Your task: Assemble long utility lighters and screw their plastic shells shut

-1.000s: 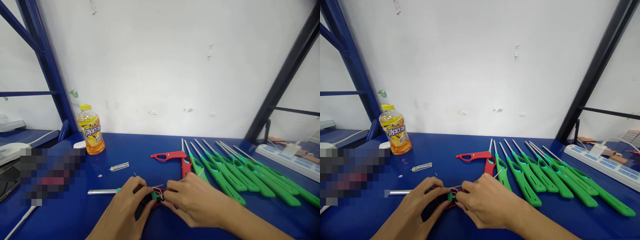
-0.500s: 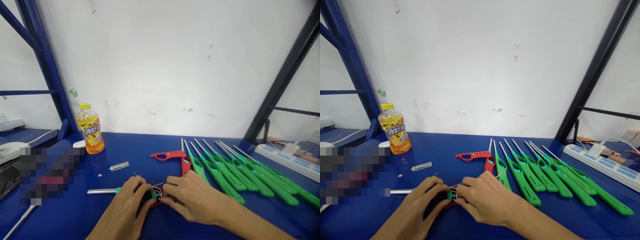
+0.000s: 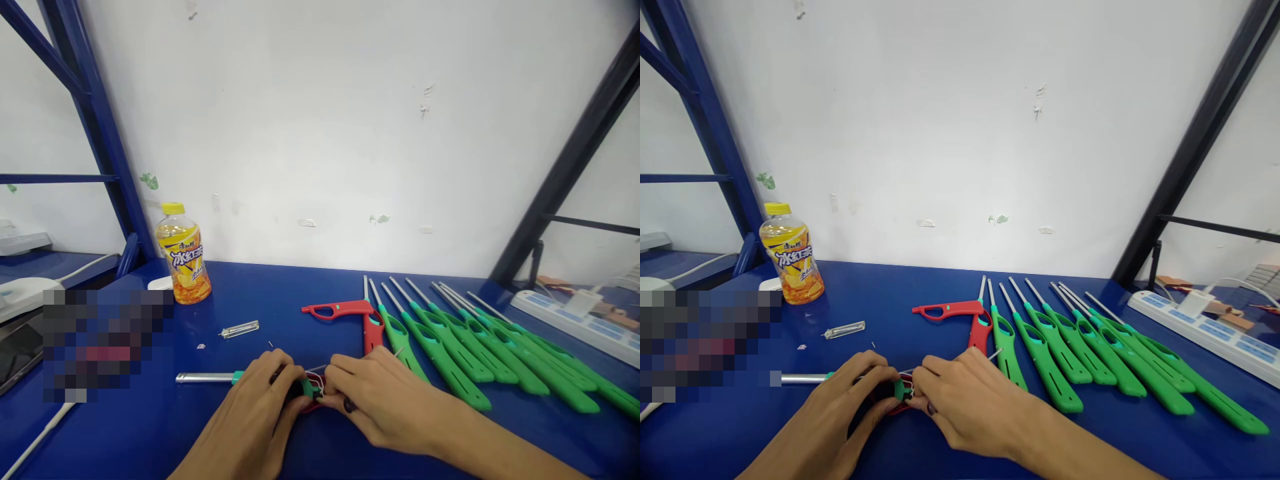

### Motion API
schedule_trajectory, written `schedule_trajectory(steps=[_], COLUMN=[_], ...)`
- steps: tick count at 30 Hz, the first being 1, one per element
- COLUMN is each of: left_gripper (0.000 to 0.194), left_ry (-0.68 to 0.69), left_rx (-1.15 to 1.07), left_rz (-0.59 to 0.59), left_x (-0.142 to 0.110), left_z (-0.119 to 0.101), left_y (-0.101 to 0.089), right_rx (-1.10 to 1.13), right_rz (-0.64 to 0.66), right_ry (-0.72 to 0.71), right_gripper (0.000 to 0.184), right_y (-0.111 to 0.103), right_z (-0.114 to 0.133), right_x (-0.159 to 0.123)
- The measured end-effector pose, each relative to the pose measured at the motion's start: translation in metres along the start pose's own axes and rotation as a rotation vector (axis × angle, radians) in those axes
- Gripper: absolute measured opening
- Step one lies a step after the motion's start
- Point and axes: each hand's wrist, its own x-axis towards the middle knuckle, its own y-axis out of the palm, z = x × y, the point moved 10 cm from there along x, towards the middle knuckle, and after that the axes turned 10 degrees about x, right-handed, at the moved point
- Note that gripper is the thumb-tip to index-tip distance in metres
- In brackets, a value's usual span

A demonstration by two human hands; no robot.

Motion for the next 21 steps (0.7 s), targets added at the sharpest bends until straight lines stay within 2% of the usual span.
schedule_trajectory(steps=[5, 9, 12, 15, 18, 21], left_gripper=[0.021, 0.017, 0.028, 0.027, 0.023, 0.025], left_ry=[0.024, 0.036, 0.019, -0.056, -0.11, -0.11], left_rx=[0.015, 0.045, 0.097, 0.114, 0.042, -0.009], left_rz=[-0.013, -0.099, -0.234, -0.266, -0.173, -0.078], left_x=[0.004, 0.001, -0.01, -0.019, -0.019, -0.011], left_z=[-0.006, -0.007, 0.007, 0.037, 0.059, 0.061], left_y=[-0.004, -0.017, -0.035, -0.043, -0.041, -0.039], right_rx=[-0.08, -0.038, 0.007, 0.034, 0.055, 0.065], right_rz=[0.021, 0.02, 0.022, 0.036, 0.053, 0.049], right_ry=[-0.073, -0.063, -0.035, -0.017, -0.007, -0.001], right_gripper=[0.017, 0.023, 0.023, 0.021, 0.021, 0.021], right_y=[0.001, -0.002, -0.003, -0.004, -0.003, -0.005], right_z=[0.008, 0.007, 0.003, 0.0, -0.001, -0.002], right_x=[0.0, 0.0, -0.001, -0.001, -0.001, 0.0])
